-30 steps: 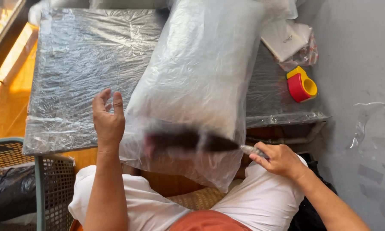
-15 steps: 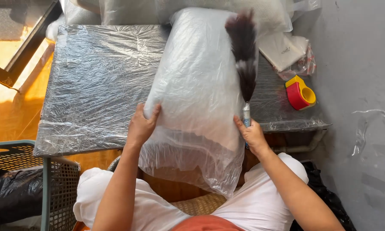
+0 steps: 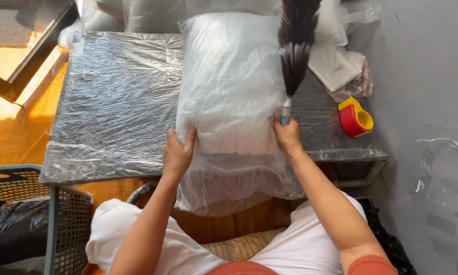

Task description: Placing a cushion into a plastic bag, brushing it clean, and using a vacuum cleaner to compress it for packing.

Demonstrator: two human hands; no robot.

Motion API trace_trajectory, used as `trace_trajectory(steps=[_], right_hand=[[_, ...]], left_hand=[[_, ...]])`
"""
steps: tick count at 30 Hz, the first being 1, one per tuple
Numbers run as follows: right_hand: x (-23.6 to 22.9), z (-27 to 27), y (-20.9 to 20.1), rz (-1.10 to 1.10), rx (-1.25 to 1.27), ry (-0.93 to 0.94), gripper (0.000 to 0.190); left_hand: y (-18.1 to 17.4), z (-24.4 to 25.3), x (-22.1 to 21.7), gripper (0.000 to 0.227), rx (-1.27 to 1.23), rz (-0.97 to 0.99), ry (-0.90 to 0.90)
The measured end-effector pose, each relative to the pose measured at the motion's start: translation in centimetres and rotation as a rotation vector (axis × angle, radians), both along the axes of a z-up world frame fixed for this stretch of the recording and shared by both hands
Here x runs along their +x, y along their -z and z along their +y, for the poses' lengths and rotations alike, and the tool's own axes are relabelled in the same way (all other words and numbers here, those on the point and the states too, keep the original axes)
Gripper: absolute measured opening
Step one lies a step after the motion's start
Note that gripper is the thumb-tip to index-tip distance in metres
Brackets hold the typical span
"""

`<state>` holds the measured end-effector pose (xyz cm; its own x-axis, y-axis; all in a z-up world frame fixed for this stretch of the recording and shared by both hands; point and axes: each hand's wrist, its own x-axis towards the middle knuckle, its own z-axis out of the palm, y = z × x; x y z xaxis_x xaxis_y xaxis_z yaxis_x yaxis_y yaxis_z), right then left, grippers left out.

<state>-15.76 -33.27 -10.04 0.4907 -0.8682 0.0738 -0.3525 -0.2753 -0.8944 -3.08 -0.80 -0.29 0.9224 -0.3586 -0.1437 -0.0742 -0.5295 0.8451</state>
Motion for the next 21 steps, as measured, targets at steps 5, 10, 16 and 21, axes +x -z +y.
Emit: trace_trajectory(steps=[5, 10, 16, 21], right_hand=[[4.2, -2.6, 0.5, 0.050, 0.029, 0.045, 0.036], [-1.8, 1.1, -4.9, 0.242, 0.025, -0.035, 0.042], [-9.0, 5.1, -8.5, 0.171, -0.729, -0.339, 0.051], [-9.1, -3.4, -1.6, 0.577, -0.070, -0.113, 0.068]], left_hand=[[2.1, -1.4, 2.0, 0.068, -0.040, 0.001, -0.084], [-0.2, 1.1, 1.6, 0.073, -0.066, 0.062, -0.066], [-0.6, 3.0, 1.8, 0.076, 0.059, -0.020, 0.035], [-1.6, 3.1, 0.7, 0.078, 0.083, -0.073, 0.058]])
